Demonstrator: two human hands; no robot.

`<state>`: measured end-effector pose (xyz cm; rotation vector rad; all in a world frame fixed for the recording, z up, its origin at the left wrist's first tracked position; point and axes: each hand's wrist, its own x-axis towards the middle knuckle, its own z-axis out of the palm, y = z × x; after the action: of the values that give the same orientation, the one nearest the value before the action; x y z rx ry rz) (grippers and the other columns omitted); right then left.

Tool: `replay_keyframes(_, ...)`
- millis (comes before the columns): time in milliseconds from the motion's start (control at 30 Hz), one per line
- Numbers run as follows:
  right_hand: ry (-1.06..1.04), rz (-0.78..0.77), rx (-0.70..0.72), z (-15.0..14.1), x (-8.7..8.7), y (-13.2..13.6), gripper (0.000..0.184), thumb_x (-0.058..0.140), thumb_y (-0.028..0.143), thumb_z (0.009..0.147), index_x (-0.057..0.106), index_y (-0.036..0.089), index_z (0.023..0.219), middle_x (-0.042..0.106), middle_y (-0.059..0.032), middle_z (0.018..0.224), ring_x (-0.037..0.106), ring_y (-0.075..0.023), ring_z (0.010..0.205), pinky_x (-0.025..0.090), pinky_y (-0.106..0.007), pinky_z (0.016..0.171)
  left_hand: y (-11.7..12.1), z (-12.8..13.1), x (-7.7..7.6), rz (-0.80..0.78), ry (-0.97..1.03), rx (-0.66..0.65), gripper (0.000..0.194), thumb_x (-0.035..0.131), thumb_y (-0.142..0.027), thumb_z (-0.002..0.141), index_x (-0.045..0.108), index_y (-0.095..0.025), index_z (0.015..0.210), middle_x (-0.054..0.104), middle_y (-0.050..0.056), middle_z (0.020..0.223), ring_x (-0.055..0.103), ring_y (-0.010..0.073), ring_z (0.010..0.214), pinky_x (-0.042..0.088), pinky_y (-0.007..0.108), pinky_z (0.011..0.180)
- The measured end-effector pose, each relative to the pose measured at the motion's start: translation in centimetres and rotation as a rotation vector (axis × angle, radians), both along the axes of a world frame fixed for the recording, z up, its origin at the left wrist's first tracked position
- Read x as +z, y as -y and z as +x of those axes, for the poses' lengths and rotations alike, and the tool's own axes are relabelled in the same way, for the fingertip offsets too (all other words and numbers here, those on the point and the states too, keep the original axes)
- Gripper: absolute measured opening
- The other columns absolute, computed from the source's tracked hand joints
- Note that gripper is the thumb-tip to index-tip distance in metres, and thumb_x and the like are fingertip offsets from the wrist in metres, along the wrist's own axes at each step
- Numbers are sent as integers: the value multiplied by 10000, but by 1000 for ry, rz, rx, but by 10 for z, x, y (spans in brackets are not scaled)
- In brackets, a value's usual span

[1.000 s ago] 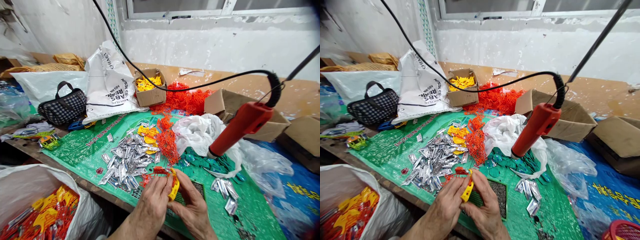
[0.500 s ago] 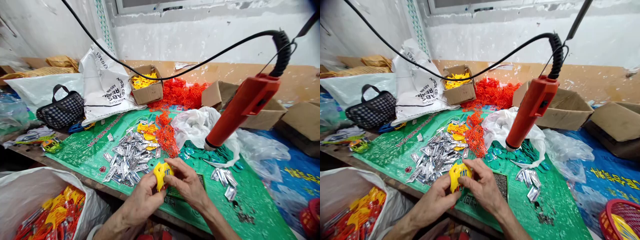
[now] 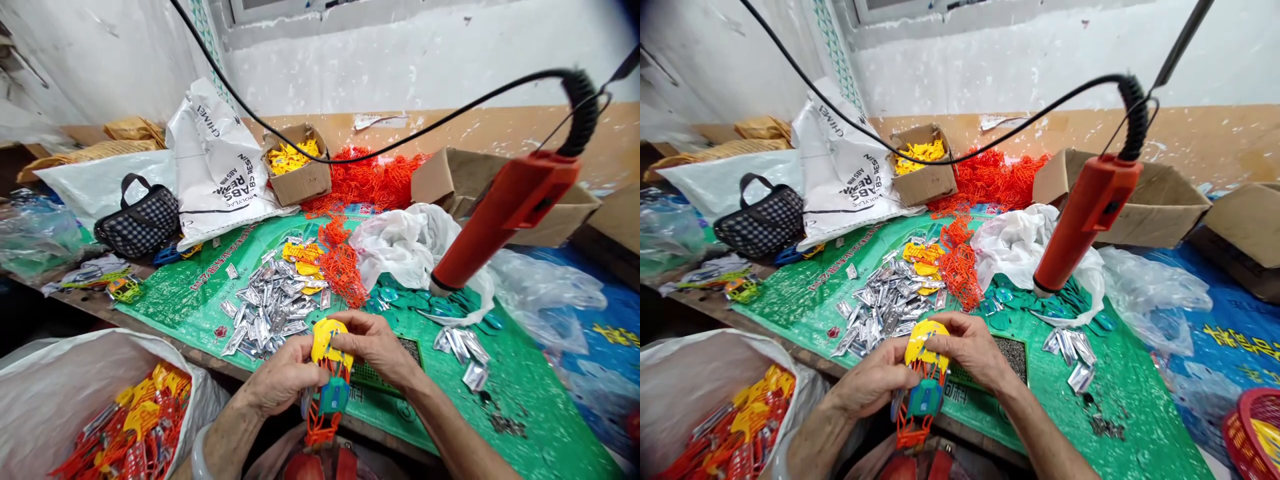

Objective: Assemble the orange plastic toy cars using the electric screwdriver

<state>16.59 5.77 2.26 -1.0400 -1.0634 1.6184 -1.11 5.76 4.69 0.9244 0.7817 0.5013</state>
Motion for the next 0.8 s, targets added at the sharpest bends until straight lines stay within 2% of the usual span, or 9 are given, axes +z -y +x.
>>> replay_keyframes(100,11,-33,9,3,-4,0,354,828,403,659,780,204,949,733,-18,845,566,-113,645,456,-235,598,0,0,-1,28,-17,-16,246,650,-151,579,700,-109,816,598,3,727,468,97,642,353,209,592)
replay_keyframes(267,32,-61,57,7,-6,0,360,805,417,684,789,186,960,702,-17,739,466,-79,521,340,-198,450,-1,0,-3,83,-94,-78,236,628,-158,601,699,-113,822,584,-4,728,442,100,648,335,216,604)
replay_keyframes(400,52,-56,87,9,-6,-1,354,790,415,698,789,183,965,662,3,662,411,-64,465,272,-191,404,-3,-1,-3,55,-101,-95,285,657,-170,582,714,-100,852,623,18,757,476,111,660,354,226,625)
replay_keyframes(500,72,-20,87,10,-6,0,324,778,406,725,788,198,973,698,-8,741,489,-85,539,363,-205,475,-3,0,-2,-2,-58,-64,301,714,-178,556,724,-95,845,657,35,765,523,122,666,389,228,638)
replay_keyframes(600,105,42,81,11,-5,2,307,764,407,750,786,209,983,737,-27,868,594,-128,690,469,-250,627,-1,1,-4,-66,-6,-34,319,731,-144,533,736,-101,849,669,31,749,537,111,636,396,209,600)
replay_keyframes(700,176,137,53,13,-5,4,291,742,425,784,785,225,990,744,-31,942,629,-162,814,488,-290,743,0,2,-11,-130,40,2,280,753,-169,564,743,-99,836,656,24,711,517,94,572,389,203,545)
replay_keyframes(800,293,247,3,14,-9,6,300,725,455,808,786,231,998,735,-36,951,619,-186,875,468,-323,809,-3,3,-22,-146,47,110,232,805,-255,626,721,-92,768,623,14,655,486,85,537,390,210,529)
